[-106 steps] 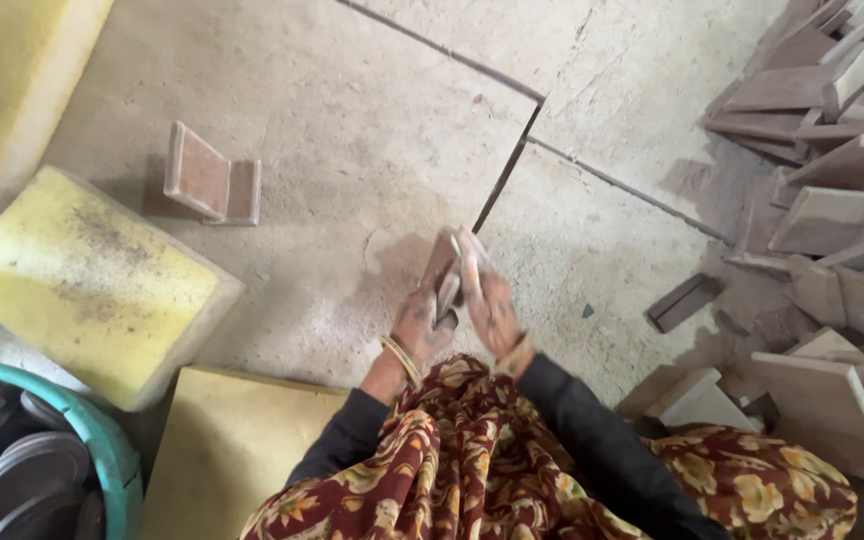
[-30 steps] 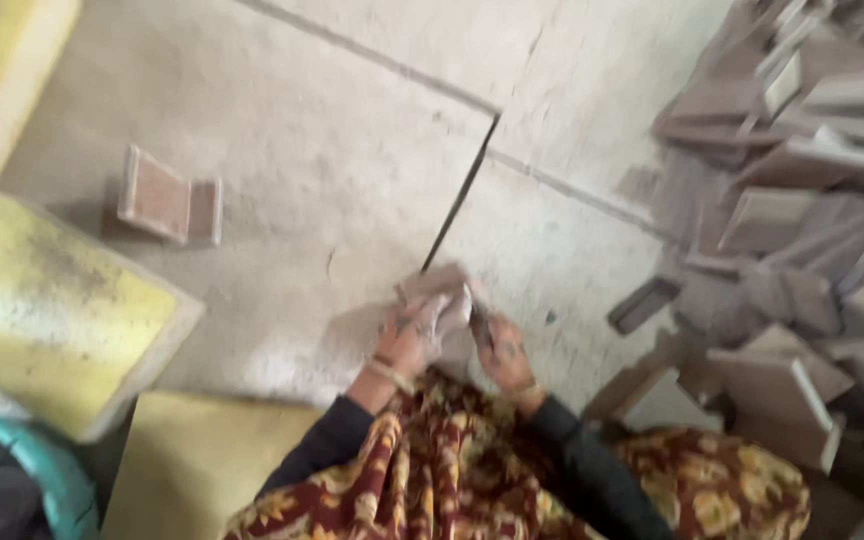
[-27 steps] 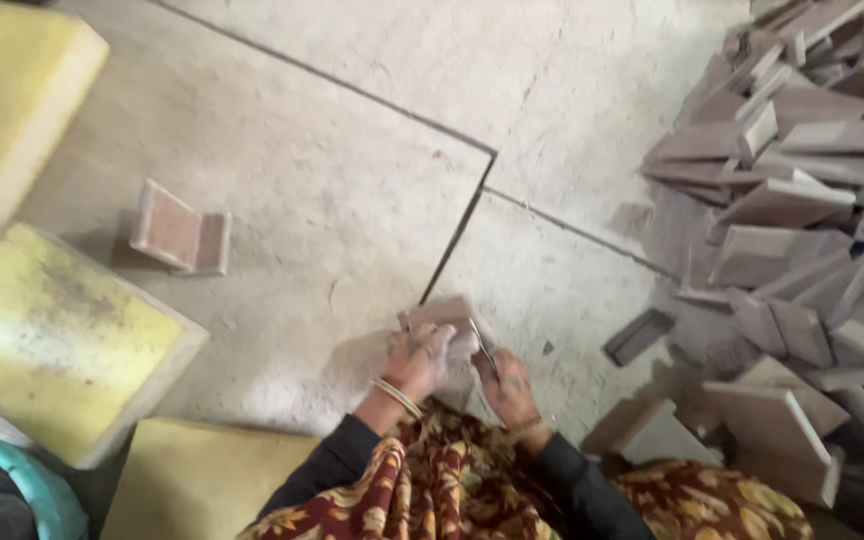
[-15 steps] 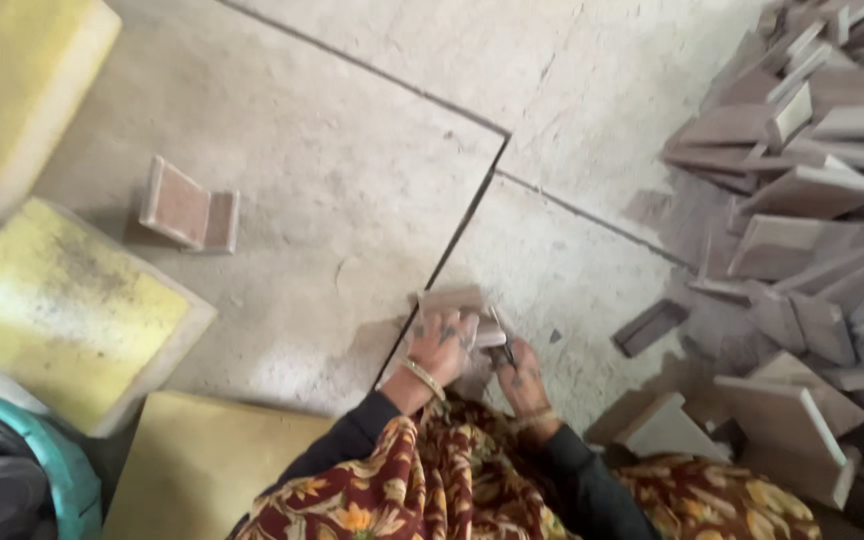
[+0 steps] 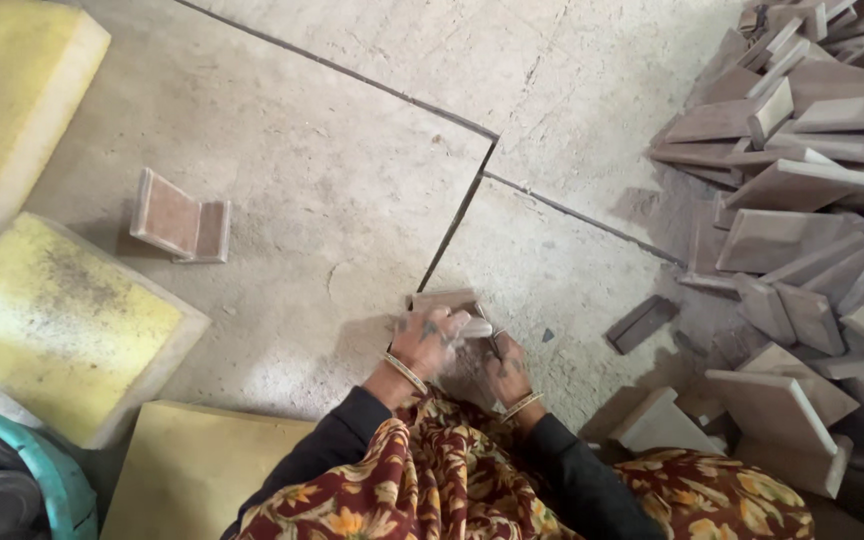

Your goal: The person sits on the floor and smooths small stone tiles one at a time, rubbing each tile with a flat abrasive stone and occasionally brushing off dust by hand before setting the finished piece aside.

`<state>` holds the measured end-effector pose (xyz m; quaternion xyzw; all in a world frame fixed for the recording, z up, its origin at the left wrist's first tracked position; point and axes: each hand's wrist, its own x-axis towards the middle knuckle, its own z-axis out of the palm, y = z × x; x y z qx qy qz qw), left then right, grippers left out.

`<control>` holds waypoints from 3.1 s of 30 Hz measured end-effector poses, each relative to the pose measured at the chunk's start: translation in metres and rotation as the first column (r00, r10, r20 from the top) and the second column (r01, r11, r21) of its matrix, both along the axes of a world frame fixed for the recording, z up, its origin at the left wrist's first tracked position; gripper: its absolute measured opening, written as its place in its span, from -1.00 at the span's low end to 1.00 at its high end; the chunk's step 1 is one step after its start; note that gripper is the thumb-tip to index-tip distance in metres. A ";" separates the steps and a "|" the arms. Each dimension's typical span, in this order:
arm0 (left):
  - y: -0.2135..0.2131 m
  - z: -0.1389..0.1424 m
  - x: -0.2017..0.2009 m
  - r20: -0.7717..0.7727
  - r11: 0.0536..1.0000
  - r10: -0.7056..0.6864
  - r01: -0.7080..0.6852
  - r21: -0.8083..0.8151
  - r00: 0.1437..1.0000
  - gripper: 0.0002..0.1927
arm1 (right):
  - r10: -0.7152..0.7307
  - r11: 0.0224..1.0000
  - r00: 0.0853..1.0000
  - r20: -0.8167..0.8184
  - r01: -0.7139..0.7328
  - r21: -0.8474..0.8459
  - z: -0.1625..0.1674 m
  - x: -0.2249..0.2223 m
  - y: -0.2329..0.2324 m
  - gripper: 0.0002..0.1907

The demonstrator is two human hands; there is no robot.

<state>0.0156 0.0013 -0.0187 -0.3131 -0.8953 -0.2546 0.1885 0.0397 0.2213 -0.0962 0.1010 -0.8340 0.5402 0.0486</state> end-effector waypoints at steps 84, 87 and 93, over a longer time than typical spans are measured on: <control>0.007 -0.031 -0.035 0.816 0.469 -0.096 -0.698 0.542 0.569 -0.21 | 0.189 0.968 0.971 -0.148 -0.159 0.194 0.057 -0.077 -0.106 -0.36; 0.012 -0.061 -0.039 0.789 0.452 -0.033 -0.695 0.560 0.614 -0.26 | 0.190 0.971 0.980 0.054 -0.196 0.134 0.073 -0.120 -0.121 -0.33; -0.023 -0.069 -0.032 0.706 0.278 -0.345 -0.651 0.706 0.618 -0.32 | 0.162 0.911 0.987 -0.019 -0.142 0.387 0.092 -0.091 -0.143 -0.26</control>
